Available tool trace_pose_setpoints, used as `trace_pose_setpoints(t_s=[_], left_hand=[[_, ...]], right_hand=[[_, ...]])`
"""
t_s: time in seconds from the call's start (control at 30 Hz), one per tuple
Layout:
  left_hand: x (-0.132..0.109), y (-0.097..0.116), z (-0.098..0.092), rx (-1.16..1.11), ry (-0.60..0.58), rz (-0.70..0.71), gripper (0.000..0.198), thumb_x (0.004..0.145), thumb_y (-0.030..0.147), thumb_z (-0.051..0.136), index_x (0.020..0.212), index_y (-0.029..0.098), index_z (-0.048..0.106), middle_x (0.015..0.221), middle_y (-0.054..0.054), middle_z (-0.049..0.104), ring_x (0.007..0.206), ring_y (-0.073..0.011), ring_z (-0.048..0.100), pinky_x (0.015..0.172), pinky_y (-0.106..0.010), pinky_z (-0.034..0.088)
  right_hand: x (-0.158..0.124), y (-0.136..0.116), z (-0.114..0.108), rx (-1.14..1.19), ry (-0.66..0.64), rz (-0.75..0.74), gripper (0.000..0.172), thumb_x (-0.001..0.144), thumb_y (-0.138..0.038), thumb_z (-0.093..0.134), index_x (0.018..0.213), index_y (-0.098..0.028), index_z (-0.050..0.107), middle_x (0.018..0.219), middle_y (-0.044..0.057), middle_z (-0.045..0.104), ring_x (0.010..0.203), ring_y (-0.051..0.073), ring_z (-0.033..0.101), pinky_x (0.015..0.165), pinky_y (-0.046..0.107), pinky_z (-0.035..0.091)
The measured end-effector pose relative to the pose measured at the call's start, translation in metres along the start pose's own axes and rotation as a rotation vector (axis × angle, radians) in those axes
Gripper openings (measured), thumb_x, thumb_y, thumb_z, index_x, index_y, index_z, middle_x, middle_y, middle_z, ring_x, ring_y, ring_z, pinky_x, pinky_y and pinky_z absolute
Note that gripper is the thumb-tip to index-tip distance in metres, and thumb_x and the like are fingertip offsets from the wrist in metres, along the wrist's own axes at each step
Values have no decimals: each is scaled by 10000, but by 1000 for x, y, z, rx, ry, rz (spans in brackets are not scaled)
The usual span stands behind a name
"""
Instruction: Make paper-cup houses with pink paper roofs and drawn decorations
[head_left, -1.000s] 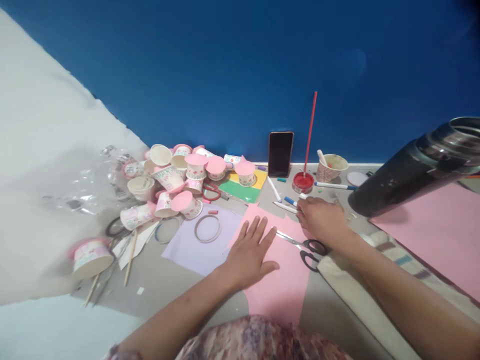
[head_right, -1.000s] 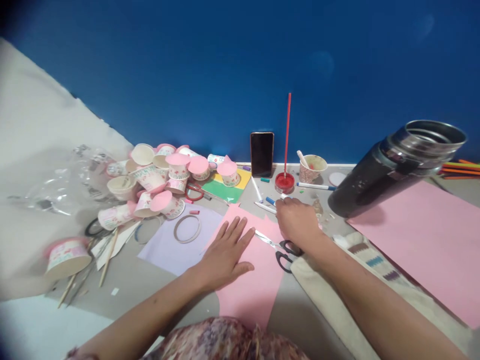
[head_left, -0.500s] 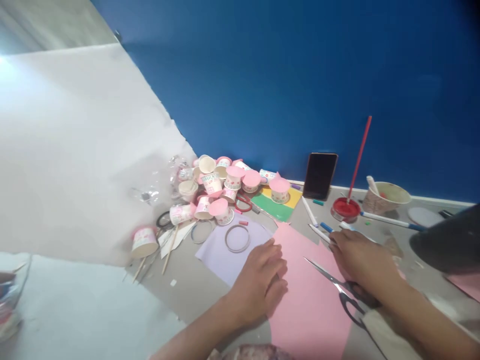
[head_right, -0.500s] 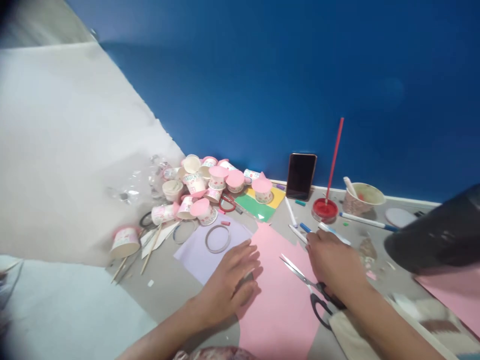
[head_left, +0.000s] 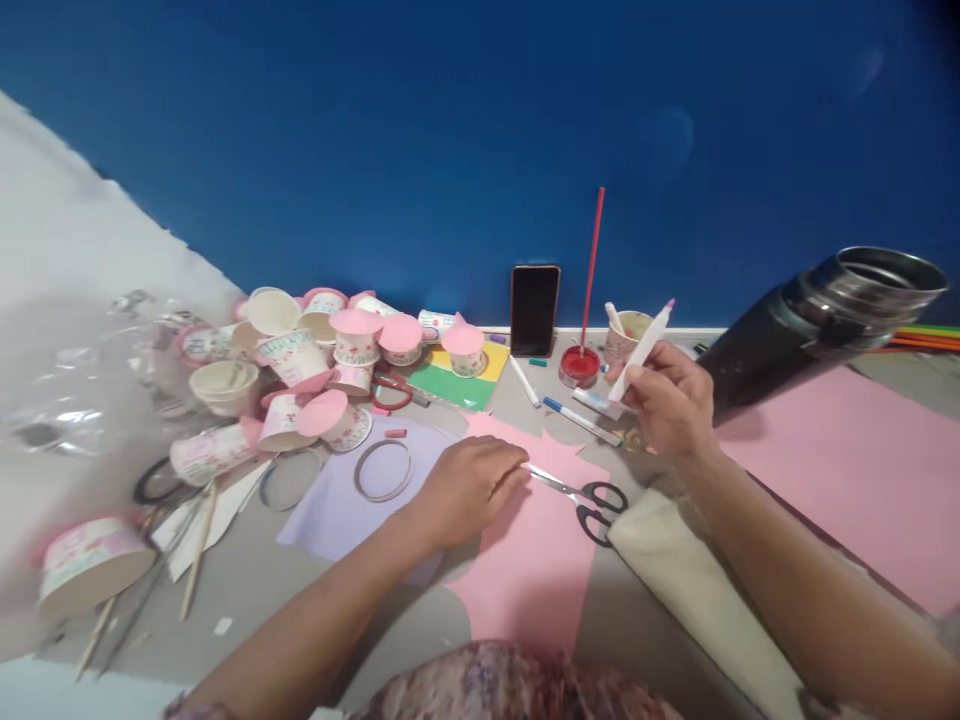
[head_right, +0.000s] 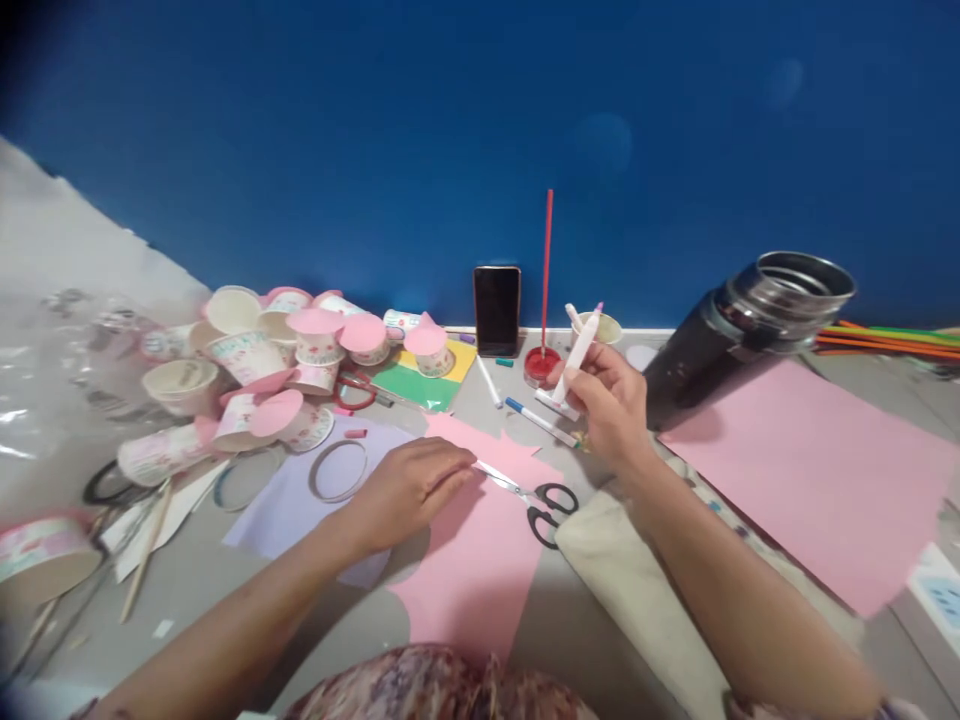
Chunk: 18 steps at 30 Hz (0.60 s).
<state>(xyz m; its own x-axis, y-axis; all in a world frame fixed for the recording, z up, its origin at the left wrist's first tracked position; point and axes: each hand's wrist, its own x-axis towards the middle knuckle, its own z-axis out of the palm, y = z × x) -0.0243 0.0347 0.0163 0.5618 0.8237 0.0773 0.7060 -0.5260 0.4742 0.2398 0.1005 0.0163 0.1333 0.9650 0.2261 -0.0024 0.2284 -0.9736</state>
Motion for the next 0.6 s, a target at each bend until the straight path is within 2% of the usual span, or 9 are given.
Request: trace_pose_setpoints(t_s=[0.1, 0.2, 0.27, 0.33, 0.4, 0.47, 0.53, 0.6], left_hand=[[23, 1, 0, 35, -88, -15, 239, 1054, 290, 519, 1081, 226, 748, 1059, -65, 813, 1011, -250, 744, 893, -362, 543], [33, 1, -1, 67, -135, -54, 233, 1055, 307, 526, 1031, 226, 744, 1035, -63, 809, 1001, -253, 738, 873, -359, 534], [28, 2, -2, 57, -141, -61, 225, 1050, 294, 527, 1028, 221, 739, 1022, -67, 799, 990, -254, 725, 871, -366, 532], [14, 4, 1, 5, -111, -42, 222, 1048, 270, 516, 1046, 213, 731, 1048, -79, 779, 1019, -253, 704, 896, -374, 535], [-6, 9, 8, -57, -36, -21, 220, 1044, 254, 508, 1077, 209, 720, 1111, -99, 747, 1078, -254, 674, 937, -379, 535], [-27, 15, 20, -83, 22, -24, 211, 1034, 238, 522, 1122, 212, 712, 1169, -117, 707, 1106, -254, 651, 961, -383, 534], [-43, 21, 35, -69, -7, -11, 210, 1017, 250, 575, 1186, 218, 695, 1244, -130, 674, 1142, -263, 634, 971, -391, 534], [-52, 24, 47, -1, -72, 44, 306, 961, 289, 687, 1257, 213, 661, 1343, -153, 644, 1223, -313, 604, 1012, -446, 518]], right_hand=[[7, -11, -4, 11, 103, -50, 166, 812, -331, 692, 944, -241, 646, 734, 0, 718, 496, 109, 457, 464, 266, 353], [12, -30, -8, -82, 122, -96, 161, 842, -297, 696, 993, -244, 676, 756, 0, 734, 519, 113, 497, 490, 268, 383], [10, -40, -13, -218, 71, -103, 154, 850, -289, 700, 999, -248, 693, 746, -8, 729, 537, 123, 542, 507, 269, 408], [3, -40, -19, -428, -53, -92, 142, 858, -309, 695, 986, -249, 704, 701, -20, 704, 545, 138, 574, 523, 275, 428], [-9, -27, -23, -709, -200, -88, 135, 876, -338, 673, 952, -236, 718, 672, -17, 692, 543, 150, 581, 542, 284, 426], [-22, -6, -24, -1005, -287, -112, 157, 896, -329, 646, 965, -220, 734, 792, 29, 758, 632, 183, 643, 606, 304, 430], [-35, 16, -24, -1228, -282, -138, 191, 941, -309, 599, 1022, -210, 741, 983, 84, 789, 782, 230, 700, 632, 315, 415], [-43, 32, -24, -1362, -297, -162, 231, 988, -316, 546, 1045, -204, 740, 1051, 111, 764, 784, 234, 693, 609, 317, 381]])
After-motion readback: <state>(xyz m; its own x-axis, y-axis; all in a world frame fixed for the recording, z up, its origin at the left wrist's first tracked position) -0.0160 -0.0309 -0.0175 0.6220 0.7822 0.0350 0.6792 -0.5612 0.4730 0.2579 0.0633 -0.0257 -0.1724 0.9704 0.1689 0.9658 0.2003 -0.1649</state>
